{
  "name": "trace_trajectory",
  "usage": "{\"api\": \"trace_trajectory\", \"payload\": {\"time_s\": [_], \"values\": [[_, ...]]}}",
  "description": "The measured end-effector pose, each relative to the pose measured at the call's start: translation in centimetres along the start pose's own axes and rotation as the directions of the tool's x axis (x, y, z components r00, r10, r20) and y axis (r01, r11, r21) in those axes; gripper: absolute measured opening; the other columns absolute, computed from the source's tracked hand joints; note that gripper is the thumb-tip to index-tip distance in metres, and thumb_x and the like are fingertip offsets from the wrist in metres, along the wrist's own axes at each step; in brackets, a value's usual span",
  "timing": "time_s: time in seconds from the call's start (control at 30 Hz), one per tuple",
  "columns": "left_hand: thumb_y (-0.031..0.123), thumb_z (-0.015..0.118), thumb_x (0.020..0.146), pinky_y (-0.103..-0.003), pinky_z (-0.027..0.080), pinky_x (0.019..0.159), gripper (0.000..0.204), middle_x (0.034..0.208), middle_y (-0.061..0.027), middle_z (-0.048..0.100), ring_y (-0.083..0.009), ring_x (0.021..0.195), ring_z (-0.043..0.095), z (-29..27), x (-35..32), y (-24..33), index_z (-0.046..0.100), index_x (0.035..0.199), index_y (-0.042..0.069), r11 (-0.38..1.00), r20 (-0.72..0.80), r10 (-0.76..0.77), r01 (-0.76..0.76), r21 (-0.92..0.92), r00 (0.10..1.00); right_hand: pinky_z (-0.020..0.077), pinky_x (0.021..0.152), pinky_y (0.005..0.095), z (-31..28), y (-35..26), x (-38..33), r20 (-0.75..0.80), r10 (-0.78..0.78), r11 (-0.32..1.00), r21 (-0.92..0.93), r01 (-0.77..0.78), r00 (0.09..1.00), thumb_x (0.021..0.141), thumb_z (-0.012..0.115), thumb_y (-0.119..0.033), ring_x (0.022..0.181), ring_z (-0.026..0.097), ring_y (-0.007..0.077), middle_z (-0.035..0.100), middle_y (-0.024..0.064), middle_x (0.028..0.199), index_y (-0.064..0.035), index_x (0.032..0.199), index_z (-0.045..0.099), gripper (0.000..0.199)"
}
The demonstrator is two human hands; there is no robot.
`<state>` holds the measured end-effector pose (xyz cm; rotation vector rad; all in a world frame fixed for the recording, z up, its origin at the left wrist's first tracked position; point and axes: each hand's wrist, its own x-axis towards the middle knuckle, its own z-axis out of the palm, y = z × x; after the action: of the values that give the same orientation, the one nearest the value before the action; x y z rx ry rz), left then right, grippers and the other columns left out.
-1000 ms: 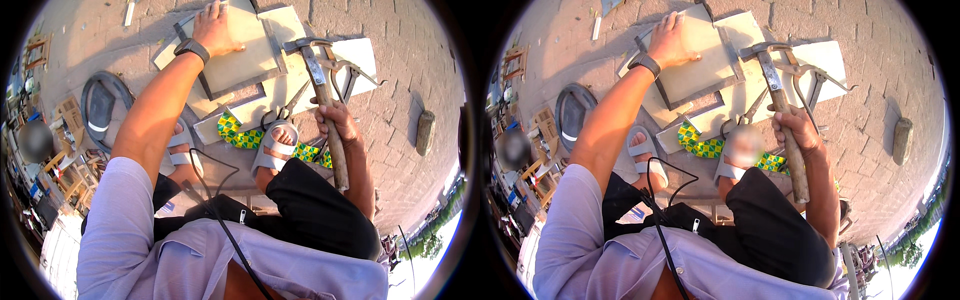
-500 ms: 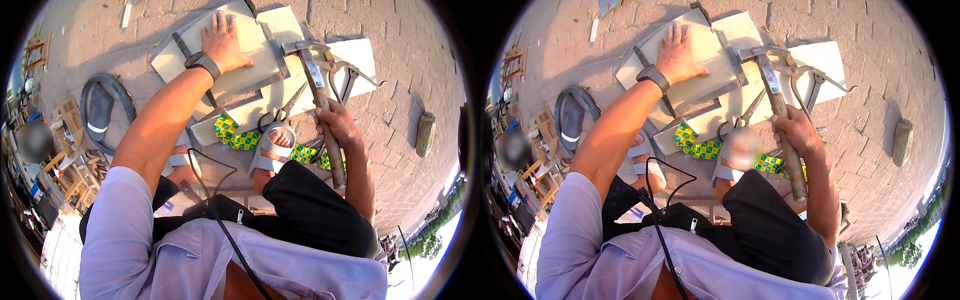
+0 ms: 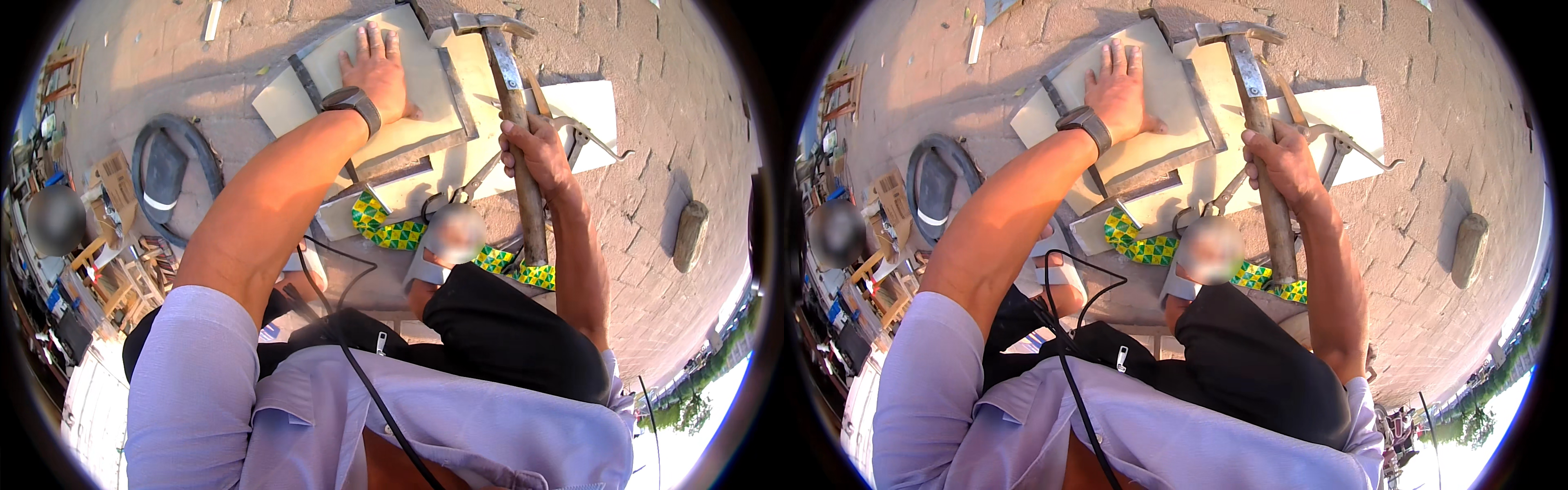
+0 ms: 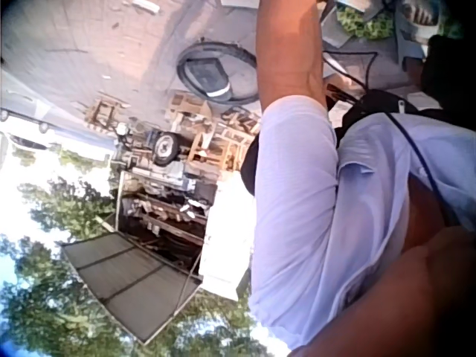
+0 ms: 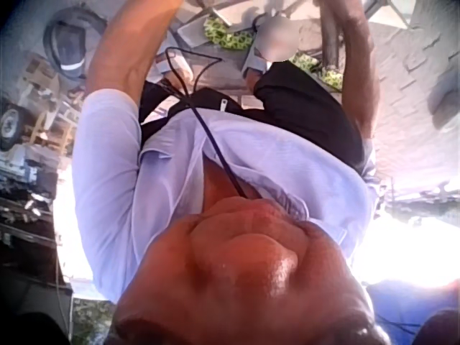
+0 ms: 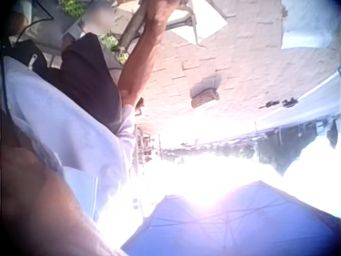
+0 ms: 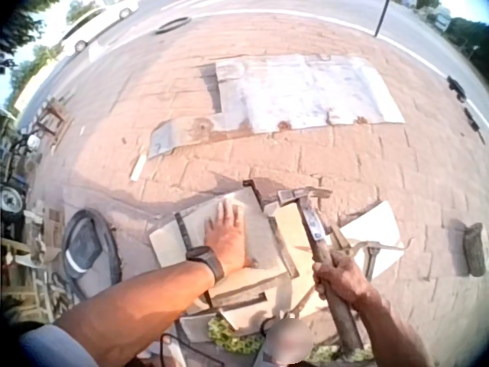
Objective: The person sits on the ground and assembles rectangular frames by attaching gray strips to white boards. They use scissors to cut the strips, pliers to bend and secure them, and a hammer to tap the strips into place. The person handles multiple boards and strips, repeatedly cutting, bending, and hammering to complete the assembly.
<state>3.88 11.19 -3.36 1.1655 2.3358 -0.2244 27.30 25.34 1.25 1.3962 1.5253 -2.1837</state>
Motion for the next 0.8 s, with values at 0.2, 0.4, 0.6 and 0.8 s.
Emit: {"api": "trace_trajectory", "payload": {"time_s": [0.2, 0.4, 0.6, 0.8], "values": [[0.056, 0.094, 0.06, -0.064, 0.02, 0.123, 0.142, 0.171, -0.0284, 0.004, -0.042, 0.16, 0.006, 0.1, 0.1, 0.0, 0.015, 0.164, -0.001, 1.0, -0.011, 0.008, -0.009, -0.02, 1.0, 0.0516, 0.054, 0.0304, 1.3, 0.7, 1.9, 0.083, -0.03, 0.972, -0.23, 0.048, 0.996, 0.096, 0.069, -0.024, 0.062, 0.06, 0.0112, 0.061, 0.005, 0.077, 0.0017, 0.099, 0.058, 0.028], [0.055, 0.095, 0.06, -0.066, 0.019, 0.123, 0.142, 0.171, -0.0286, 0.004, -0.0425, 0.16, 0.006, 0.6, -0.2, -0.3, 0.017, 0.164, -0.001, 0.998, -0.046, 0.025, -0.027, -0.054, 0.999, 0.0518, 0.054, 0.0307, 1.8, 0.2, 2.3, -0.036, -0.035, 0.998, -0.045, 0.033, 0.999, 0.097, 0.067, -0.023, 0.061, 0.059, 0.0114, 0.059, 0.0043, 0.077, 0.001, 0.101, 0.057, 0.026], [0.055, 0.095, 0.06, -0.067, 0.02, 0.122, 0.14, 0.171, -0.0288, 0.005, -0.0433, 0.159, 0.005, 0.6, 0.0, -0.6, 0.018, 0.163, -0.001, 0.998, -0.055, 0.013, -0.017, -0.065, 0.998, 0.0511, 0.052, 0.0305, 0.5, -0.5, 2.4, 0.066, -0.002, 0.979, -0.202, 0.016, 0.998, 0.098, 0.066, -0.021, 0.058, 0.058, 0.0122, 0.059, 0.0041, 0.076, 0.0018, 0.102, 0.057, 0.025], [0.055, 0.095, 0.06, -0.067, 0.021, 0.121, 0.141, 0.17, -0.0298, 0.006, -0.0439, 0.159, 0.007, 1.0, 0.1, -0.6, 0.018, 0.163, -0.001, 0.999, -0.066, 0.009, -0.012, -0.044, 0.998, 0.0523, 0.053, 0.0308, 2.3, -0.3, 2.2, 0.042, -0.001, 0.95, -0.312, 0.014, 0.999, 0.097, 0.066, -0.02, 0.059, 0.06, 0.0123, 0.059, 0.0039, 0.073, 0.0023, 0.104, 0.058, 0.025]]}}
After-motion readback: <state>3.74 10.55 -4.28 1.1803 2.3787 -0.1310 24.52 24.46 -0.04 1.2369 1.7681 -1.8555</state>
